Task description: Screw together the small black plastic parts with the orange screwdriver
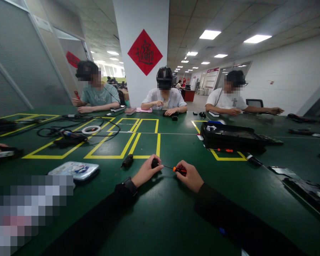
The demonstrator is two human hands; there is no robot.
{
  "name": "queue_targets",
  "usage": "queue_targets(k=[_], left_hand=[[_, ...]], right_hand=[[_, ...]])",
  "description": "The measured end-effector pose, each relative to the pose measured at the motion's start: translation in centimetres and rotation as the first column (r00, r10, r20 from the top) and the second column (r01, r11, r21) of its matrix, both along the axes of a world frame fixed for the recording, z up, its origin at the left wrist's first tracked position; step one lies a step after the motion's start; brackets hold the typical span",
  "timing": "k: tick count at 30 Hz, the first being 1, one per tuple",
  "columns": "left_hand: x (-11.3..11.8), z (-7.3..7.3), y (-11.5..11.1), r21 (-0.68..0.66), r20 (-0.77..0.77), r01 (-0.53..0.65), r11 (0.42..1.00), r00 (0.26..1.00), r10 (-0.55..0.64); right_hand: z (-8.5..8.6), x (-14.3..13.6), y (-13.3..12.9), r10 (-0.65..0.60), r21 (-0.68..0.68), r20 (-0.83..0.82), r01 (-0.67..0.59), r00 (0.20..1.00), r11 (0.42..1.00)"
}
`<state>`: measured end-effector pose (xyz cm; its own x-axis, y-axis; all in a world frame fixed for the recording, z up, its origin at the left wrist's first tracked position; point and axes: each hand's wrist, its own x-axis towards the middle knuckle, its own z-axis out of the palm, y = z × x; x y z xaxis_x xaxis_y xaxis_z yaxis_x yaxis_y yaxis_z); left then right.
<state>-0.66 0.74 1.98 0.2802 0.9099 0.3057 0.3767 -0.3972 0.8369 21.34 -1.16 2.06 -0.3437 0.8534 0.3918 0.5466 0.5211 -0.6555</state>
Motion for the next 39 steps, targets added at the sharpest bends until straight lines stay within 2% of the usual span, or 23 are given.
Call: queue_targets(k=[12, 22, 26, 32, 39], left_hand=[[0.1, 0.4, -0.2, 0.002, -0.009, -0.015, 1.0, 1.0, 0.015], [0.0, -0.1, 0.2, -0.002, -0.005, -0.028, 1.0, 1.0, 0.028], [0.0, 0.1, 0.0, 0.01, -0.021, -0.025, 1.0, 0.999, 0.025], [0.1, 0.2, -0.2, 0.007, -0.009, -0.007, 1.0, 1.0, 0.007], [0.0, 0.1, -0.1, -0.007, 0.012, -0.008, 1.0, 1.0, 0.008]], right_hand=[[0.2, 0.0, -0.2, 0.011, -0.013, -0.037, -0.011, 0.999, 1.0], [-0.1, -0.1, 0.1, 0.072, -0.022, -0.043, -0.073, 0.997, 0.997], [-0.4, 0.0, 0.3, 0.054, 0.006, 0.007, -0.054, 0.999, 0.999], [-0.6, 0.4, 0.8, -0.054, 0.065, 0.081, 0.049, 0.995, 0.997], [-0.5, 0.3, 0.9, -0.006, 0.062, 0.082, 0.001, 0.997, 0.998]])
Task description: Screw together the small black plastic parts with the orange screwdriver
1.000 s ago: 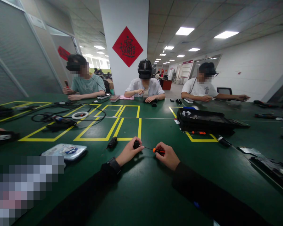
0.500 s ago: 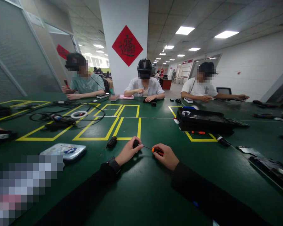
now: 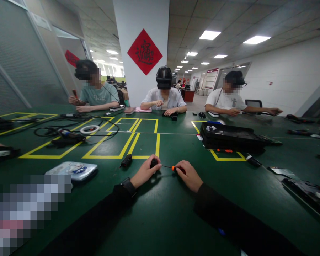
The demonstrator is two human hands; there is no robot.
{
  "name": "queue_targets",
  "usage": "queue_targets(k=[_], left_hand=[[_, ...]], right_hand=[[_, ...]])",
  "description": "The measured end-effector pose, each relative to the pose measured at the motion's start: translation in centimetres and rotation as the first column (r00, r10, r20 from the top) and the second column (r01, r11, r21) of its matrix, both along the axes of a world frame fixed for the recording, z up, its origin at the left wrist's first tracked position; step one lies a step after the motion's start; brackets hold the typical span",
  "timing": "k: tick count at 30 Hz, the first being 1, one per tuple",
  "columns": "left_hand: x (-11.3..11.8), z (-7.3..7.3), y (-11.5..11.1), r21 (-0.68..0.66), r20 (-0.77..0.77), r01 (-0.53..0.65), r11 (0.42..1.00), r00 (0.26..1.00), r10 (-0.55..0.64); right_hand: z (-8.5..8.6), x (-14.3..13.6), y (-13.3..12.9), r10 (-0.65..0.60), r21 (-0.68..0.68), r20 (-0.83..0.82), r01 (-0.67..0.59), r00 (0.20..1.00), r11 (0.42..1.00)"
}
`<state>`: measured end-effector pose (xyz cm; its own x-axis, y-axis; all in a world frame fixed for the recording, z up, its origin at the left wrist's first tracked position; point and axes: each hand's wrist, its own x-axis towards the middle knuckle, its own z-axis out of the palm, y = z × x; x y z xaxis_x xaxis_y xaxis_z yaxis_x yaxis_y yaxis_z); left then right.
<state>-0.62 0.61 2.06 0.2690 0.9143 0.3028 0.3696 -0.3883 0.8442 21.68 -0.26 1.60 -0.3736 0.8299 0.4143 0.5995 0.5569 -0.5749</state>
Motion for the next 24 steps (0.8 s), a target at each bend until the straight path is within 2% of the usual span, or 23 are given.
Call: queue_targets(k=[5, 10, 16, 24], left_hand=[[0.0, 0.11, -0.04, -0.014, -0.005, 0.011, 1.0, 1.0, -0.011], [0.02, 0.04, -0.02, -0.008, 0.003, 0.019, 1.0, 1.0, -0.019], [-0.01, -0.07, 0.17, -0.015, 0.007, 0.017, 1.0, 1.0, -0.017], [-0.04, -0.19, 0.14, 0.007, -0.01, 0.0, 1.0, 1.0, 0.0]], right_hand=[[-0.03, -0.08, -0.2, 0.007, -0.019, -0.056, -0.008, 0.998, 1.0], [-0.17, -0.03, 0.06, -0.039, -0.035, -0.058, 0.037, 0.998, 0.999], [0.02, 0.01, -0.09, 0.003, -0.001, -0.045, -0.003, 0.999, 1.0], [-0.03, -0.11, -0.39, 0.009, -0.043, -0.053, -0.012, 0.999, 0.999]])
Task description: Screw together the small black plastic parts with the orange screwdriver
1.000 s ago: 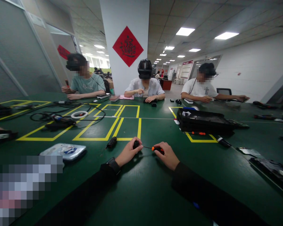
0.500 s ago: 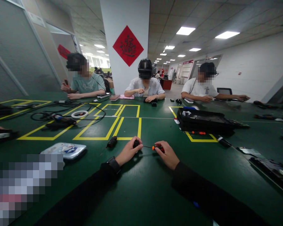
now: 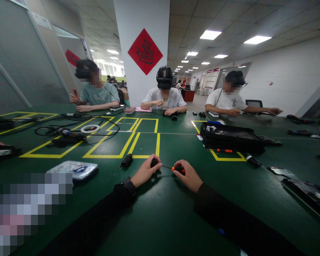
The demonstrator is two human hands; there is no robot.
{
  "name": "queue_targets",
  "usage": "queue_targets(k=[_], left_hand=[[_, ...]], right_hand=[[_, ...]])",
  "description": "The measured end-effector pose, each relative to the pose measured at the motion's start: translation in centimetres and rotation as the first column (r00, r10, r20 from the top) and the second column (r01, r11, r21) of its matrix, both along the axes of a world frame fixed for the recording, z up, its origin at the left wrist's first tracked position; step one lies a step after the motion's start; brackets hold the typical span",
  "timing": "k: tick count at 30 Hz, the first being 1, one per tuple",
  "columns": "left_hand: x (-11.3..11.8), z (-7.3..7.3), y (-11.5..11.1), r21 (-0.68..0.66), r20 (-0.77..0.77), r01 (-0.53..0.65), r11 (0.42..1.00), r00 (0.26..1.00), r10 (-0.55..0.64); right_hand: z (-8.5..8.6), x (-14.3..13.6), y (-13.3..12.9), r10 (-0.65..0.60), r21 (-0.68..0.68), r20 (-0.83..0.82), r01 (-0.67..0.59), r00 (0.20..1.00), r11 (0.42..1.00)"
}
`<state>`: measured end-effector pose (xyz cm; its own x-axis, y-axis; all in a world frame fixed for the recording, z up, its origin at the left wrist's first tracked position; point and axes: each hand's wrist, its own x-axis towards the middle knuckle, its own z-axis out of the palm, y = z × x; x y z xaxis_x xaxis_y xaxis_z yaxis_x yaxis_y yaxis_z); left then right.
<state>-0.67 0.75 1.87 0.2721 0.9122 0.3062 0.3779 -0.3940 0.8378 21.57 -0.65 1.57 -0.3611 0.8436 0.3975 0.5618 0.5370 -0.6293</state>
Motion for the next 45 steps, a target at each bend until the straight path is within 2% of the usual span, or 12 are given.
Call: queue_targets(k=[7, 17, 24, 31, 38, 45], left_hand=[[0.0, -0.22, 0.19, 0.011, 0.01, 0.001, 1.0, 1.0, -0.001], [0.05, -0.1, 0.09, 0.003, 0.011, 0.003, 1.0, 1.0, -0.003], [-0.01, -0.12, 0.12, 0.008, 0.01, -0.009, 1.0, 1.0, 0.009], [0.05, 0.19, -0.05, -0.008, 0.01, -0.005, 1.0, 1.0, 0.005], [0.03, 0.17, -0.16, 0.001, 0.004, -0.013, 1.0, 1.0, 0.013], [0.02, 0.23, -0.16, -0.001, 0.011, 0.002, 1.0, 1.0, -0.002]], right_hand=[[0.07, 0.04, 0.3, 0.038, 0.019, 0.055, -0.039, 0.998, 0.999], [0.05, -0.05, -0.05, 0.016, 0.032, -0.026, -0.015, 1.0, 0.999], [0.04, -0.02, 0.32, 0.031, 0.041, 0.054, -0.034, 0.998, 0.999], [0.07, -0.14, 0.0, 0.032, 0.028, 0.01, -0.032, 0.999, 0.999], [0.24, -0.11, 0.15, 0.032, 0.027, 0.064, -0.034, 0.997, 0.999], [-0.04, 0.0, 0.12, 0.027, 0.009, 0.0, -0.027, 1.0, 1.0]])
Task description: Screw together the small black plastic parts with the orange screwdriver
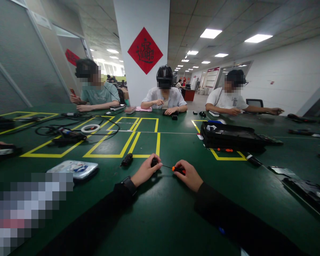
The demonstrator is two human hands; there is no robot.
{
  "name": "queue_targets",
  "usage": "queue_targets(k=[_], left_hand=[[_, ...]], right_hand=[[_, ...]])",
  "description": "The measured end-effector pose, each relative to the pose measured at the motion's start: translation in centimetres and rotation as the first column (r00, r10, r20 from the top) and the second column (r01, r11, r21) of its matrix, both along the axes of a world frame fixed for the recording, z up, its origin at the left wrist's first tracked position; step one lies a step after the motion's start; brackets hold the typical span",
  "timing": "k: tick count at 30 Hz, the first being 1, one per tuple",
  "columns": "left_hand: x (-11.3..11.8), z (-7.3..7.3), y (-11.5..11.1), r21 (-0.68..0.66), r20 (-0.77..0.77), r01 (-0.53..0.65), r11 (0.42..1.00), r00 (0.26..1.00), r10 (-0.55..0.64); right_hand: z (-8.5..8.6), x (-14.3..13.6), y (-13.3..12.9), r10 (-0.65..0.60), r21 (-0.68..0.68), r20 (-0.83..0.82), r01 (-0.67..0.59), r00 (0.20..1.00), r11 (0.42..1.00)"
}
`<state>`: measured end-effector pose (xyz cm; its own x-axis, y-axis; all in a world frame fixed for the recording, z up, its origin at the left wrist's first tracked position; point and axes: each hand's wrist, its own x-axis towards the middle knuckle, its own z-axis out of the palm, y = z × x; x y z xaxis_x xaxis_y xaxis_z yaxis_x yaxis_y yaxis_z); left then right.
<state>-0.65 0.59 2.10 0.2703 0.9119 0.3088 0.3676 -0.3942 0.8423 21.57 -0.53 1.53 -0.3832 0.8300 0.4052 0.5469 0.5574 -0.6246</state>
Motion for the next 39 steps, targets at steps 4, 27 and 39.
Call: queue_targets(k=[4, 27, 39], left_hand=[[0.0, -0.1, 0.0, 0.014, -0.003, 0.006, 1.0, 1.0, -0.006], [-0.2, 0.1, 0.2, -0.009, 0.009, 0.003, 1.0, 1.0, -0.003], [0.0, 0.1, 0.1, 0.004, -0.012, -0.023, 1.0, 1.0, 0.023]], right_hand=[[0.1, -0.1, 0.1, -0.059, 0.022, 0.057, 0.058, 0.997, 0.998], [0.4, 0.0, -0.7, 0.009, -0.091, -0.115, -0.02, 0.993, 0.996], [1.2, 0.1, -0.9, 0.02, -0.04, -0.019, -0.021, 1.0, 0.999]])
